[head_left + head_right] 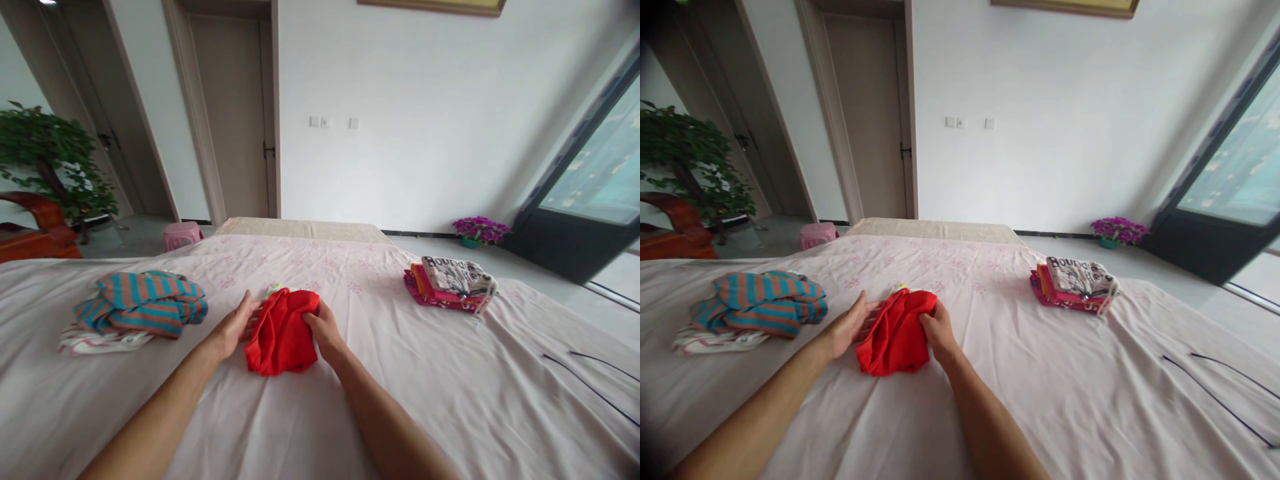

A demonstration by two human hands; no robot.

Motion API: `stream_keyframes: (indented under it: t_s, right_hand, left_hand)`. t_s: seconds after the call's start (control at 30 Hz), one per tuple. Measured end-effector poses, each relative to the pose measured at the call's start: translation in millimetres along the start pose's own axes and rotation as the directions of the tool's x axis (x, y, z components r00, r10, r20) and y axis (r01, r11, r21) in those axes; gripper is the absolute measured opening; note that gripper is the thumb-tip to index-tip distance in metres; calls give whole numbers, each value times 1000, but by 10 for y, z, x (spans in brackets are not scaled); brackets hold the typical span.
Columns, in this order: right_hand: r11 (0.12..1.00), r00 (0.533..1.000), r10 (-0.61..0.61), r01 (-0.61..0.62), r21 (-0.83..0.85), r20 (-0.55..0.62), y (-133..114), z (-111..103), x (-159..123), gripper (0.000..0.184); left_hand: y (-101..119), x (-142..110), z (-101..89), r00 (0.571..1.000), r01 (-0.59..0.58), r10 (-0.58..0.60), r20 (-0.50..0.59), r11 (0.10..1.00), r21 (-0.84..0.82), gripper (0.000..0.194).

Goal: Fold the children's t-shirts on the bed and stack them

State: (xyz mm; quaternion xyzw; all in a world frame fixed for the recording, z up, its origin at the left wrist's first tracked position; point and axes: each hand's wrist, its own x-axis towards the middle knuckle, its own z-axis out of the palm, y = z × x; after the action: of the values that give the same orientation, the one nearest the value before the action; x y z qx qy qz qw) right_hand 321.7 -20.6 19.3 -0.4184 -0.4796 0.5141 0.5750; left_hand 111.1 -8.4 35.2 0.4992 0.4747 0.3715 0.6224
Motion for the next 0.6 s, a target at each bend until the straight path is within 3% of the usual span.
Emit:
stream_keyframes:
  t_s: [0.07, 0.17, 0.23, 0.3, 0.37, 0.4, 0.5, 0.6]
  right_hand:
    - [1000, 999, 20, -20, -22, -34, 46, -25, 27, 32]
    - [990, 993, 18, -34, -134, -121, 90, -126, 87, 29]
    - [951, 969, -77, 1, -310, -233, 100, -206, 116, 35]
    - [843, 920, -266, 79, -531, -286, 68, -260, 112, 45]
    - [717, 889, -410, 174, -675, -205, -21, -250, 64, 47]
    - [674, 898, -421, 217, -706, -126, -83, -214, 26, 44]
    - [589, 934, -317, 332, -736, 168, -271, -12, -112, 36]
    - [418, 914, -213, 404, -814, 345, -377, 184, -208, 23]
  left_hand:
    - [-50, -30, -14, 1000, -6, 6, 5, 998, -62, 56]
    - [-127, -27, 10, 991, -96, 84, -107, 990, -106, 40]
    - [-158, -17, 36, 985, -84, 44, -168, 966, -242, 34]
    - [-155, -26, 60, 986, -74, 5, -167, 911, -405, 30]
    - [-124, -62, 96, 991, -82, 19, -133, 868, -490, 29]
    - [-106, -88, 121, 994, -87, 38, -107, 859, -505, 30]
    - [-70, -155, 217, 994, -101, 107, -20, 844, -526, 32]
    - [-62, -161, 259, 991, -123, 126, -33, 822, -556, 26]
